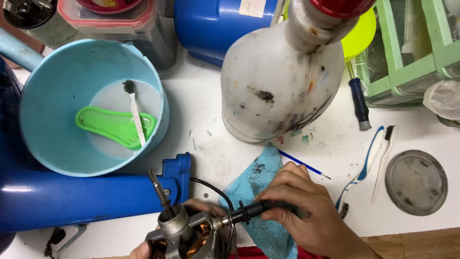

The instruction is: Cleaning and repairing a fan motor assembly on a workbench

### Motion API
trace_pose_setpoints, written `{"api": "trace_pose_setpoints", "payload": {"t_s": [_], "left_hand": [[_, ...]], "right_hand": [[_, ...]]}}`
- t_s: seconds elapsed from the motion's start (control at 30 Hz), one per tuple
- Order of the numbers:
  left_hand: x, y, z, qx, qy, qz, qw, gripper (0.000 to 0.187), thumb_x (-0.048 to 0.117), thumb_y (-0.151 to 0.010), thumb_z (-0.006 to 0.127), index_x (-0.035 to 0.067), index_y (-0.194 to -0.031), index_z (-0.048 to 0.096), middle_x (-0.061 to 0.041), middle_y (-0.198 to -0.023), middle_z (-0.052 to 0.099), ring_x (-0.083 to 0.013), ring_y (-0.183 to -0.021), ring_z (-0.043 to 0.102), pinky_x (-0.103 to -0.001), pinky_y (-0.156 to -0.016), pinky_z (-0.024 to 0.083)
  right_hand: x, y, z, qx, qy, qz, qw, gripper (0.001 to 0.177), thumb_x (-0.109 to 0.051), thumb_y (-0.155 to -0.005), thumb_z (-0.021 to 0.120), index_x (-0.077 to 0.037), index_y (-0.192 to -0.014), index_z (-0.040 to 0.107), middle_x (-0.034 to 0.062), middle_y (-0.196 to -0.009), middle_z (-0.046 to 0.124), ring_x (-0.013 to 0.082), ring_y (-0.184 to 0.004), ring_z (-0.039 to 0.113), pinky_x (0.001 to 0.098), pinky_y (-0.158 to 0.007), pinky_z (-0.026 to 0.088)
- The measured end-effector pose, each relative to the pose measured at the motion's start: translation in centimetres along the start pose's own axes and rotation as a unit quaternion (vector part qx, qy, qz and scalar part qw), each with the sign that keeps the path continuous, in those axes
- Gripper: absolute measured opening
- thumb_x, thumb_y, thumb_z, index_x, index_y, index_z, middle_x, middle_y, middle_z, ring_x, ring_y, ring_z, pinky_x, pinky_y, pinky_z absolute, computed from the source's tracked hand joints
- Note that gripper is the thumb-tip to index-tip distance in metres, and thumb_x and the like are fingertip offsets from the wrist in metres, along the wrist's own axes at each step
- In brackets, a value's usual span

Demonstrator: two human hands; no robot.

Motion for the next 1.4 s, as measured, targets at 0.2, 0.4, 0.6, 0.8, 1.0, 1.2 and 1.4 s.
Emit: {"api": "trace_pose_setpoints", "payload": {"t_s": [0.2, 0.4, 0.6, 0.8, 1.0, 1.2, 1.4], "left_hand": [[-2.7, 1.0, -5.6, -0.232, -0.211, 0.002, 0.950, 0.061, 0.052, -0.114, 0.061, -0.005, -0.135, 0.055, -0.033, -0.132, 0.059, -0.0487, -0.126, 0.056, -0.059, -0.107, 0.047], [-5.7, 3.0, -9.8, -0.233, -0.354, -0.129, 0.896, 0.065, 0.056, -0.110, 0.051, -0.006, -0.128, 0.060, -0.029, -0.137, 0.057, -0.0419, -0.132, 0.057, -0.051, -0.110, 0.041], [-6.0, 4.5, -12.5, -0.233, -0.607, -0.151, 0.745, 0.030, 0.028, -0.103, 0.055, 0.005, -0.116, 0.070, -0.012, -0.126, 0.069, -0.0205, -0.120, 0.074, -0.028, -0.100, 0.051], [-6.0, 4.1, -11.1, -0.008, -0.773, -0.081, 0.629, 0.012, 0.026, -0.086, 0.068, 0.020, -0.088, 0.078, 0.006, -0.083, 0.075, -0.0062, -0.072, 0.078, -0.017, -0.066, 0.058], [-5.5, 4.0, -10.1, 0.039, -0.811, 0.041, 0.582, 0.013, 0.019, -0.089, 0.062, 0.016, -0.081, 0.072, 0.007, -0.073, 0.066, -0.0053, -0.056, 0.063, -0.019, -0.053, 0.046], [-5.6, 4.5, -11.5, 0.111, -0.859, -0.026, 0.500, 0.018, 0.027, -0.083, 0.060, 0.020, -0.087, 0.077, 0.011, -0.088, 0.073, -0.0067, -0.070, 0.070, -0.017, -0.063, 0.053], [-4.5, 4.6, -11.8, 0.065, -0.872, -0.019, 0.485, 0.019, 0.035, -0.082, 0.062, 0.039, -0.088, 0.079, 0.023, -0.087, 0.075, -0.0080, -0.065, 0.070, -0.022, -0.059, 0.050]], "right_hand": [[1.0, 0.7, -0.5, -0.024, 0.009, -0.002, 1.000, 0.023, -0.027, -0.091, 0.071, -0.010, -0.107, 0.073, 0.0031, -0.092, 0.066, 0.0215, -0.085, 0.056, 0.0357, -0.085, 0.042], [6.2, 8.2, -5.5, 0.048, 0.174, 0.124, 0.976, 0.056, -0.032, -0.083, 0.079, -0.020, -0.135, 0.064, 0.0019, -0.123, 0.071, 0.0228, -0.115, 0.060, 0.0436, -0.102, 0.049], [3.8, 12.5, -17.2, 0.233, 0.437, 0.141, 0.857, 0.019, -0.010, -0.098, 0.075, -0.004, -0.116, 0.071, 0.0077, -0.103, 0.071, 0.0237, -0.090, 0.061, 0.0362, -0.088, 0.039], [4.9, 12.3, -15.0, 0.096, 0.384, 0.133, 0.909, 0.028, -0.023, -0.095, 0.068, -0.014, -0.121, 0.070, -0.0019, -0.102, 0.069, 0.0177, -0.091, 0.060, 0.0350, -0.083, 0.038], [4.6, 10.3, -15.0, 0.112, 0.465, 0.081, 0.875, 0.021, -0.022, -0.098, 0.068, -0.012, -0.115, 0.071, 0.0001, -0.098, 0.068, 0.0215, -0.088, 0.057, 0.0371, -0.078, 0.035], [8.8, 10.5, -17.6, 0.142, 0.520, 0.165, 0.826, 0.031, -0.027, -0.098, 0.072, -0.006, -0.122, 0.074, 0.0050, -0.098, 0.074, 0.0213, -0.090, 0.062, 0.0358, -0.085, 0.042], [7.8, 4.6, -17.4, 0.163, 0.601, 0.097, 0.776, 0.032, -0.037, -0.102, 0.073, -0.006, -0.111, 0.072, 0.0091, -0.089, 0.063, 0.0302, -0.073, 0.064, 0.0445, -0.057, 0.048]]}}
Point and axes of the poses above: each hand's wrist, its own y-axis away from the middle knuckle, its own z-axis out of the palm, x = y × z, the point moved 10 cm from there along -y, towards the middle knuckle
